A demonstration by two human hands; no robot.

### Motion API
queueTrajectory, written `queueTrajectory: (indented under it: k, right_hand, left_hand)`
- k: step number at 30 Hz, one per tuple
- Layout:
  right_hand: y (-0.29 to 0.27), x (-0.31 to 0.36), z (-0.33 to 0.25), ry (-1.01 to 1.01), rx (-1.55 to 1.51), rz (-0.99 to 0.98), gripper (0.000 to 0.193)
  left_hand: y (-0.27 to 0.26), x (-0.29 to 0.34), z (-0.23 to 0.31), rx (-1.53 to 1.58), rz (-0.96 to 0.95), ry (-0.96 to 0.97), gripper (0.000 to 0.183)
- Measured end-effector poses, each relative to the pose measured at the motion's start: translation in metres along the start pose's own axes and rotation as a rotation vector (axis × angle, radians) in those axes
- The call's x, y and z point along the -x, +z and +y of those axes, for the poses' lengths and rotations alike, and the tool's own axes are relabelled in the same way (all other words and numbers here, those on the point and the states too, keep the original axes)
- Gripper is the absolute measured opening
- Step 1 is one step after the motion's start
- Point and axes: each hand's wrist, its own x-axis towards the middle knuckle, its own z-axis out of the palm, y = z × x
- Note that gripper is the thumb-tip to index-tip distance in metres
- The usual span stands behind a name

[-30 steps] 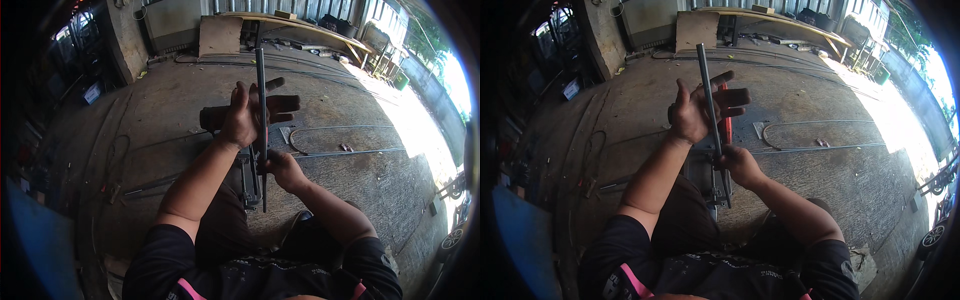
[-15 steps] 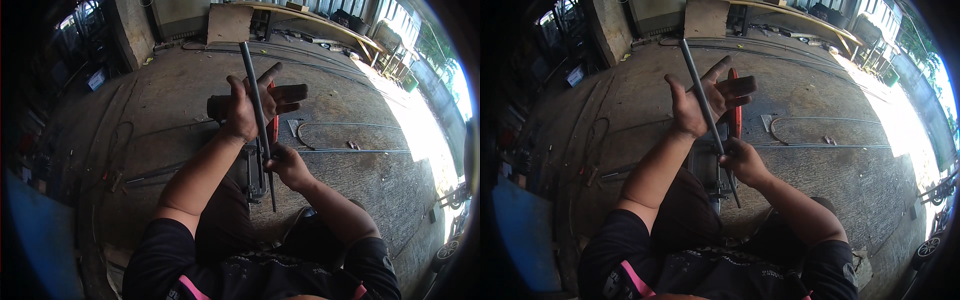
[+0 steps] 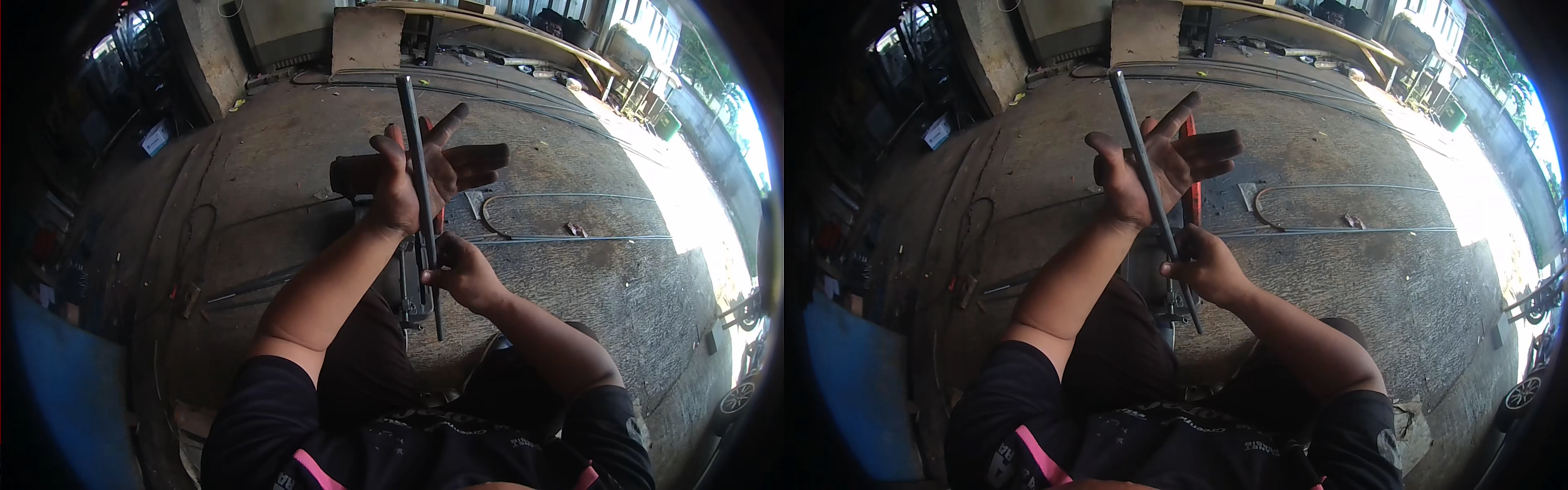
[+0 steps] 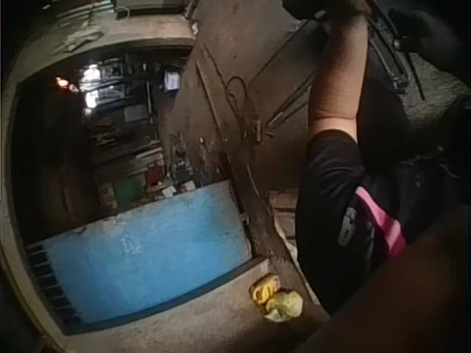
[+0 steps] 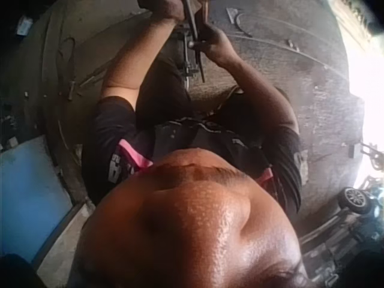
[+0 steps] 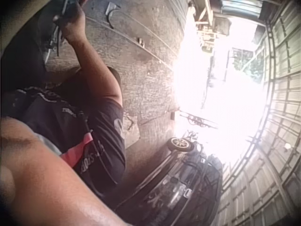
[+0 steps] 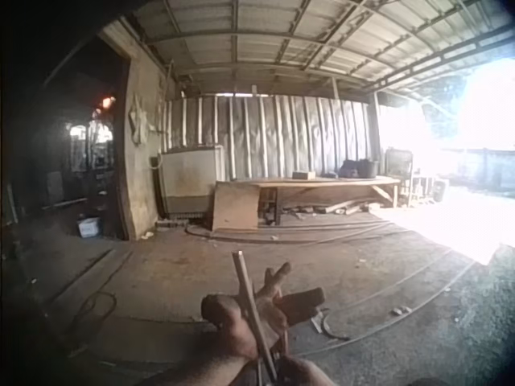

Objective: Use a chop saw to cut thin metal rods to a specific length.

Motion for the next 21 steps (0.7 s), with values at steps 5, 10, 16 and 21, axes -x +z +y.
queueTrajectory:
  k: [5, 10, 16, 21]
  right_hand:
    - [-0.006, 0.004, -0.011, 0.011, 0.192, 0.006, 0.029]
    - [-0.041, 0.0, -0.034, -0.029, 0.302, 0.184, 0.023]
    - [-0.11, 0.029, -0.092, -0.469, -0.262, 0.538, 0.015]
    - [-0.125, 0.018, -0.087, -0.568, -0.57, 0.73, 0.022]
  left_hand:
    - [0.001, -0.003, -0.008, -0.043, 0.019, 0.026, 0.12]
    - [-0.02, -0.005, 0.008, -0.231, 0.195, 0.14, 0.115]
    - [-0.08, 0.013, 0.06, -0.146, 0.471, 0.348, 0.104]
    - [-0.095, 0.017, 0.057, 0.166, 0.524, 0.449, 0.095]
